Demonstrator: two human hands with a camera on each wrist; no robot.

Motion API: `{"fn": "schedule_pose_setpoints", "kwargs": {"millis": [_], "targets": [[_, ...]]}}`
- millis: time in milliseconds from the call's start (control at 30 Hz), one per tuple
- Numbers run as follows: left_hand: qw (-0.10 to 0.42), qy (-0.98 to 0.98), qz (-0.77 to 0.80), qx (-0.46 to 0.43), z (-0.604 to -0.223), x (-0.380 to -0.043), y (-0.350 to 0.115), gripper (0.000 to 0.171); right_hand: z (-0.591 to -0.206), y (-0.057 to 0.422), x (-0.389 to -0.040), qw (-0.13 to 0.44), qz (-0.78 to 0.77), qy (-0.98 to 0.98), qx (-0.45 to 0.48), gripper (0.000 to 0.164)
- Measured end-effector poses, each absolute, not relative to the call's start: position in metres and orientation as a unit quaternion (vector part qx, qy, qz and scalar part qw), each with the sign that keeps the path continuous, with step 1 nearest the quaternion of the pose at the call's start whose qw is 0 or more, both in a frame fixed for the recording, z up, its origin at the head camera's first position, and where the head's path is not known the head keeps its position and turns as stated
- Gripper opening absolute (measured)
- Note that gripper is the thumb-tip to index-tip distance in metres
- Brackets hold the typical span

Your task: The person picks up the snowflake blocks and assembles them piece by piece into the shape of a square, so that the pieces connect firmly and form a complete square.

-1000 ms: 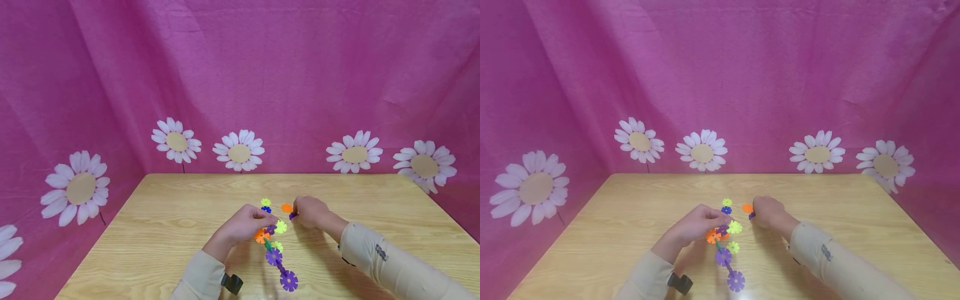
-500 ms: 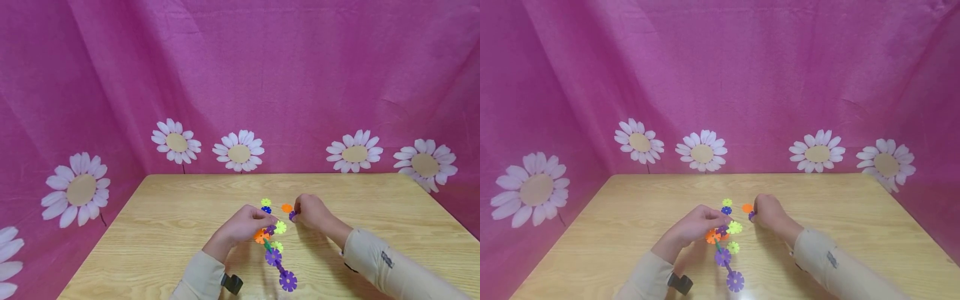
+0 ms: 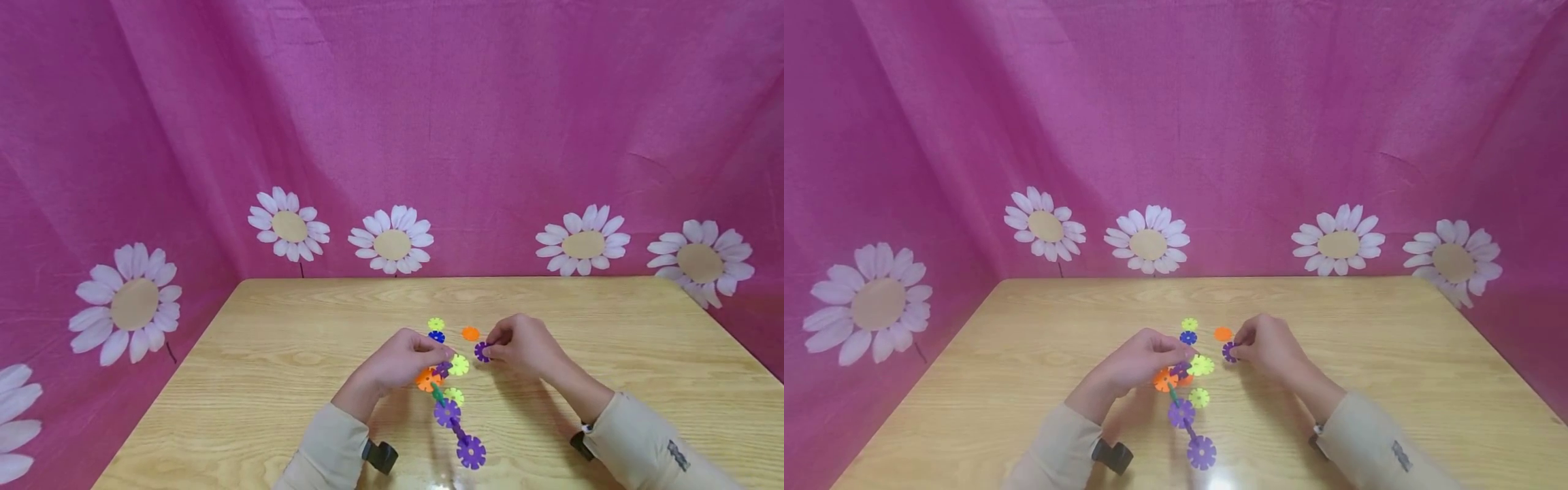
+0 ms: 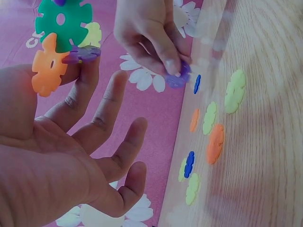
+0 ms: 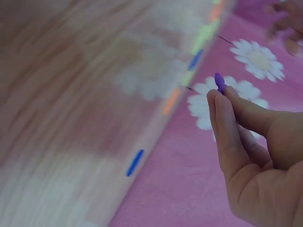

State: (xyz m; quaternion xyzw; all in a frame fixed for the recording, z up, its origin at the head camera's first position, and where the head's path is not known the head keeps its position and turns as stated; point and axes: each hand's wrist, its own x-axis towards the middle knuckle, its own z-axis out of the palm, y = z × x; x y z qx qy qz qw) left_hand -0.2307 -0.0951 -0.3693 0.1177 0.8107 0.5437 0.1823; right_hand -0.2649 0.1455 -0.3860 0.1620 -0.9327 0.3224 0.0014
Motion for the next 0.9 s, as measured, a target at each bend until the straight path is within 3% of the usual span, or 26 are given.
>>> {"fn": "schedule_pose_setpoints", "kwargs": {"millis": [167,533,900], "targets": [[0.18,0.814,0.539,0.116,-0.369,-0.231,-0.097,0.023,-0.372,0.148,-0.252,-0.037,0.398,-0.906,0.137,0.01],[0.183,0.808,0.546,0.125,-0.372,-0.232,-0.096,0.025,-0.36,0.15,-0.232,-0.077,0.503,-0.842,0.18,0.016],[0.183,0.816,0.535,0.118,-0.368,-0.231,-0.097,0.026,-0.353,0.149,-0.224,-0.09,0.524,-0.822,0.201,0.019]]}}
